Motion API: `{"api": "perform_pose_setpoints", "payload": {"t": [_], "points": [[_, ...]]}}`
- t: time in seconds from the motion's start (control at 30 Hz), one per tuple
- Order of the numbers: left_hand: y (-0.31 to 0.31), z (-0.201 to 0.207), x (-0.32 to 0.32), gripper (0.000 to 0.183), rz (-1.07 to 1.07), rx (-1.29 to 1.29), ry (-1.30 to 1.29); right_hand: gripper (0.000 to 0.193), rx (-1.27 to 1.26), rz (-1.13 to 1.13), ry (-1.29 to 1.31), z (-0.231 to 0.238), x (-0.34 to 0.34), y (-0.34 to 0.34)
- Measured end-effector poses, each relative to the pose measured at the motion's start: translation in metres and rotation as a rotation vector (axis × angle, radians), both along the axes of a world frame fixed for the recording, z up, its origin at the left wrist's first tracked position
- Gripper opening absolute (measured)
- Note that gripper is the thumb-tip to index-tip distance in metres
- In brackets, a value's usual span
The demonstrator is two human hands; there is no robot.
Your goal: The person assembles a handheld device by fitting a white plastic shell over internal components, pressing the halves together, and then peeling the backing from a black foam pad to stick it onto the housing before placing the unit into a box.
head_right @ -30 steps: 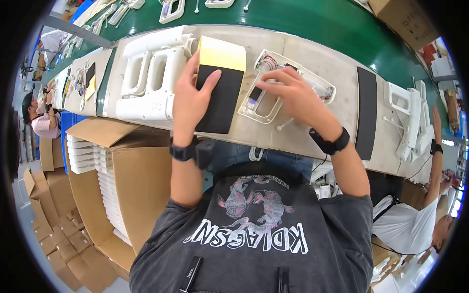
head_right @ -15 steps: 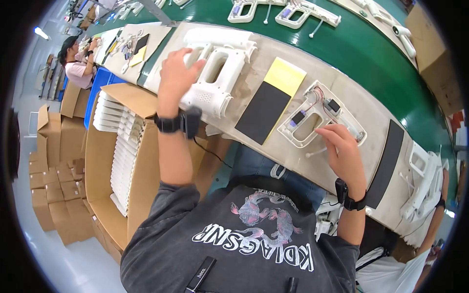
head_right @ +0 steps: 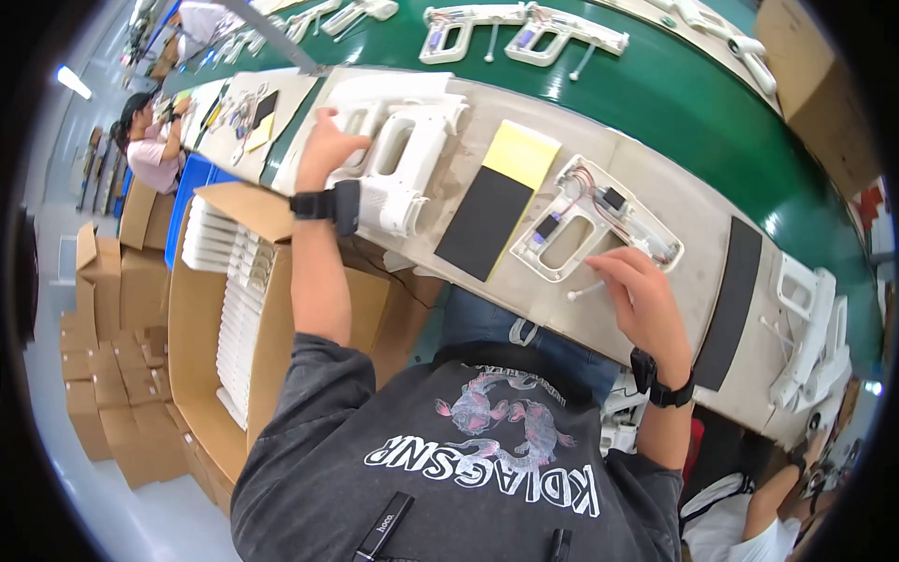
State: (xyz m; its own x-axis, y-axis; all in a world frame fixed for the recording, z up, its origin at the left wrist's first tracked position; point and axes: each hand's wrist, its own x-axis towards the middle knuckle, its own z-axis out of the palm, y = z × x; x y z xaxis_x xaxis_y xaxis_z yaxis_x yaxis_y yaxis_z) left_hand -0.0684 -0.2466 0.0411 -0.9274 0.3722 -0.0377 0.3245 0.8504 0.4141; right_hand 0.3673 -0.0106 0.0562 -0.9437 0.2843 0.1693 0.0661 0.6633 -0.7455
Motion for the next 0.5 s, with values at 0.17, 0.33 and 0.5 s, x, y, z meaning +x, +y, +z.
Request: {"api": "perform_pose_setpoints", "payload": {"t": [0.17, 0.33, 0.5], "points": [[0.010, 0.075, 0.072, 0.081, -0.133, 0.228, 0.374, 0.031, 0.075, -0.300, 0.234, 0.033, 0.001, 0.013], [0.067, 0.074, 0.203, 0.081, -0.520, 0.417, 0.348, 0.056, 0.478, -0.374, 0.281, 0.065, 0.011, 0.031], [0.103, 0.038, 0.265, 0.079, -0.580, 0.378, 0.085, 0.066, 0.382, -0.408, 0.110, 0.035, 0.023, 0.041]]}}
